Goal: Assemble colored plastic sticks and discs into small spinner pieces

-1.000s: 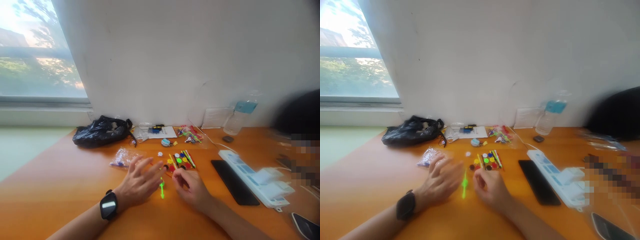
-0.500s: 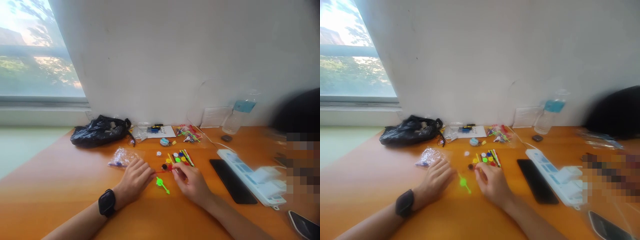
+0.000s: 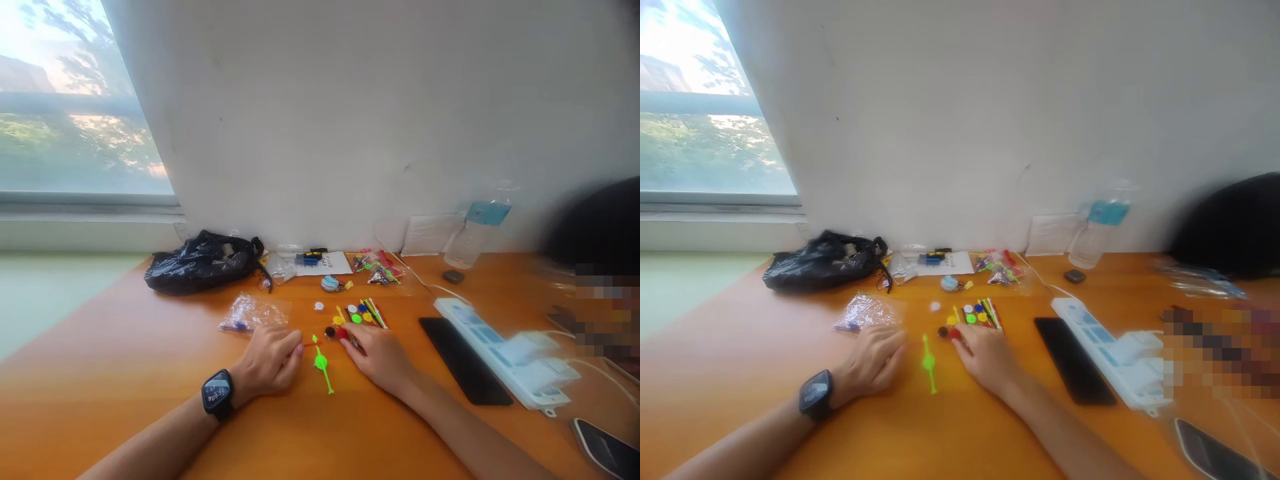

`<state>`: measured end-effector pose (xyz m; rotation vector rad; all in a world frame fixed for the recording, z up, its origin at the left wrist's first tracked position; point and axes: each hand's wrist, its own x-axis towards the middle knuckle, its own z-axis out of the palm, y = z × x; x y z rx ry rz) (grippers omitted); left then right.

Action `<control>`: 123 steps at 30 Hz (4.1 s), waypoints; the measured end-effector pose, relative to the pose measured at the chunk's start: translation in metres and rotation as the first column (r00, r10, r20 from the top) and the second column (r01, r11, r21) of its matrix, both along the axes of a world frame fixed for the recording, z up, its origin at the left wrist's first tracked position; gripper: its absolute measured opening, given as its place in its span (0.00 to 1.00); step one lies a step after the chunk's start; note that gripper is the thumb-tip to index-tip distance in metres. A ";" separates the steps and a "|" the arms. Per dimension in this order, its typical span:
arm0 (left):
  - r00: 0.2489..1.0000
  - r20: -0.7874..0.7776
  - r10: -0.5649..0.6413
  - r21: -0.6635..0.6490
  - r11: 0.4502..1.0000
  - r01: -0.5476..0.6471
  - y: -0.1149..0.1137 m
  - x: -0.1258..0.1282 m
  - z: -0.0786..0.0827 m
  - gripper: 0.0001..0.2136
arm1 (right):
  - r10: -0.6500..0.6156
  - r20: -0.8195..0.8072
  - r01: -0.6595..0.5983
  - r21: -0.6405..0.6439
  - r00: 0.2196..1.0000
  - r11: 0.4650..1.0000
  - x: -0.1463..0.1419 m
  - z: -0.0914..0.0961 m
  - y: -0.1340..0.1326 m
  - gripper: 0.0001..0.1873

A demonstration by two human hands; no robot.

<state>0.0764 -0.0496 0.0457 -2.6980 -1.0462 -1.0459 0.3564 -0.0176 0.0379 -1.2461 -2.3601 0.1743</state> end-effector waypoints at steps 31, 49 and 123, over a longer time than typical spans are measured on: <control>0.997 0.039 0.065 -0.112 0.992 -0.061 -0.002 -0.002 0.001 0.11 | -0.667 -0.707 -0.696 -0.602 0.235 0.392 -0.005 0.017 -0.007 0.23; 0.895 0.434 0.107 -0.323 0.945 0.044 -0.014 0.016 0.013 0.11 | -0.488 -0.754 -0.564 -0.654 0.440 0.504 -0.013 0.023 -0.022 0.23; 0.939 0.318 -0.131 -0.079 0.983 0.163 -0.045 0.041 0.015 0.17 | 0.188 -0.668 -0.299 -0.054 0.720 0.953 -0.024 0.012 -0.056 0.30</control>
